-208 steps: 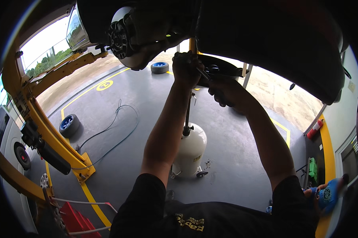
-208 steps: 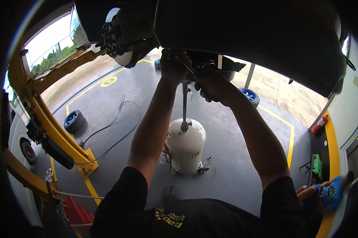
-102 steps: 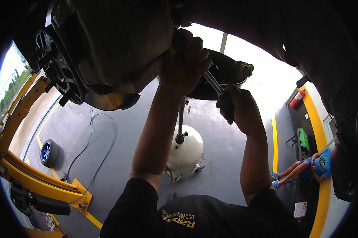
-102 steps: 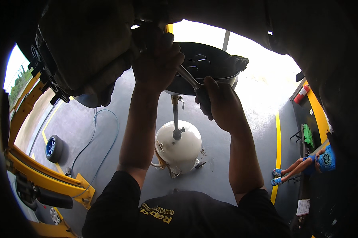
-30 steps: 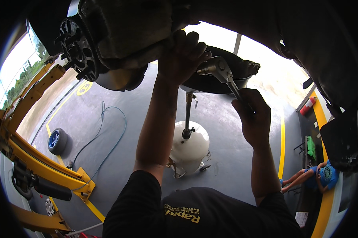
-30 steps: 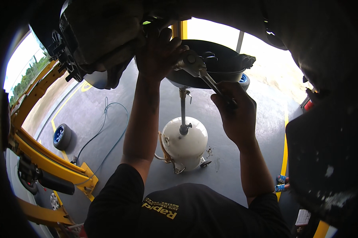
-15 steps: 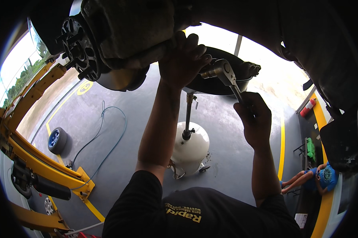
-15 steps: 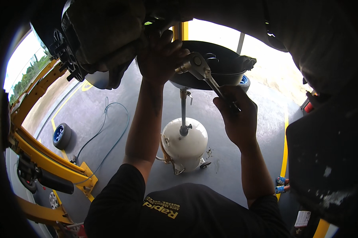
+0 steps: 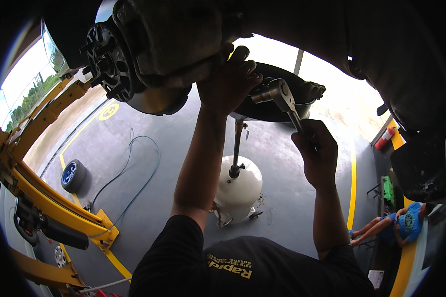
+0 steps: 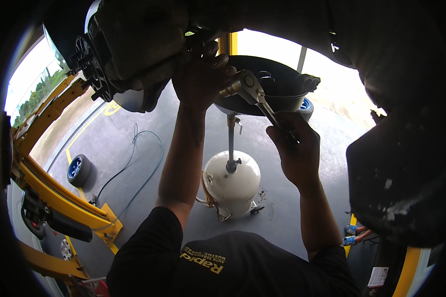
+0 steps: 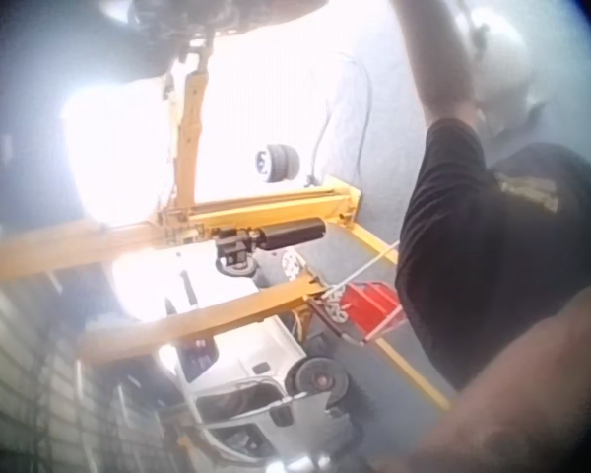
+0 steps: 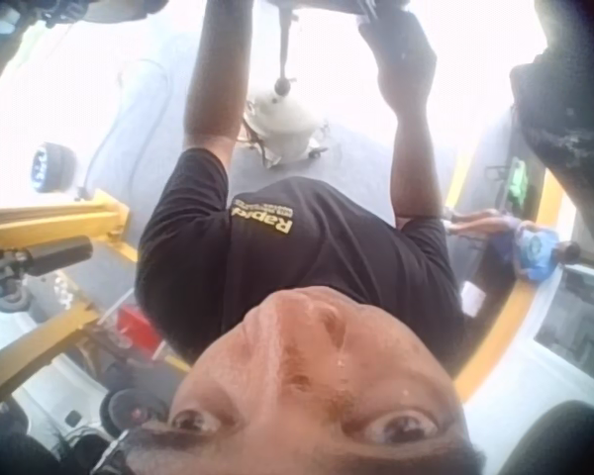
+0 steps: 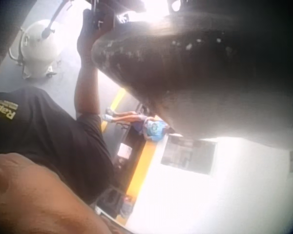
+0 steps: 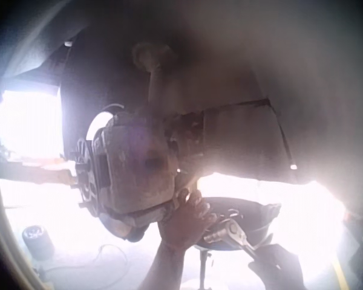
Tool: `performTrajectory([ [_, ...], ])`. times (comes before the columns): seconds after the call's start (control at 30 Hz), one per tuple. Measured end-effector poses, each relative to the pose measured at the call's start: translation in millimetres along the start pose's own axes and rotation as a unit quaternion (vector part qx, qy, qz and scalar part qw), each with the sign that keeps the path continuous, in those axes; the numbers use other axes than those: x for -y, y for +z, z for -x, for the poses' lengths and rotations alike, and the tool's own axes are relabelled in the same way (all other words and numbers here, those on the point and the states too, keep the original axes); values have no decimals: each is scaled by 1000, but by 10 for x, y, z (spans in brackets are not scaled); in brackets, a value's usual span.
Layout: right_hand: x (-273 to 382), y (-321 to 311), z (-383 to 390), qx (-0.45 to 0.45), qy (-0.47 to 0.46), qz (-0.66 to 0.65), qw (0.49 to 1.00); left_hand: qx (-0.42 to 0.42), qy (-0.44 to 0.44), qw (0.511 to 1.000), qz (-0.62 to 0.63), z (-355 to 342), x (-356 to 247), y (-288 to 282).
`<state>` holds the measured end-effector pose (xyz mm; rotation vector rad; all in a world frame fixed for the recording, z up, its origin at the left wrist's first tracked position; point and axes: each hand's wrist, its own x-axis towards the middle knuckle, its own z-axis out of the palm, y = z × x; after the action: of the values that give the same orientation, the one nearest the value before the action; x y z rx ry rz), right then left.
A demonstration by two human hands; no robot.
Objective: The person removes bolts from a brake caliper using a ratchet, detaches the caliper, and removes the old brake pads. The person then installs new brake pads into the caliper and reattaches the caliper to the rotor. The person places the ratchet on a workbench and searches through tool drawers.
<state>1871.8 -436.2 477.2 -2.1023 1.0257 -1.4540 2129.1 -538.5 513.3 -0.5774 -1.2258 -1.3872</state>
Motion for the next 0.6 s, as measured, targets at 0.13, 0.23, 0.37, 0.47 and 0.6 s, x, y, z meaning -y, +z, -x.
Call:
performTrajectory([
  [0.13,16,27,43,3,2,3,1000,22,-8,999,-28,31,-14,38],
  [0.23,20,41,78,-7,-14,1,1000,14,-7,1000,-6,35,-19,32],
  [0.37,12,36,118,-2,-12,-2,1000,39,6,999,5,71,-18,7],
  [0.47,-3,40,135,-5,-12,-11,1000,62,-18,998,27,88,-24,0],
  [0.6,-25,51,149,-8,19,-31,999,50,-6,996,78,96,-39,37],
])
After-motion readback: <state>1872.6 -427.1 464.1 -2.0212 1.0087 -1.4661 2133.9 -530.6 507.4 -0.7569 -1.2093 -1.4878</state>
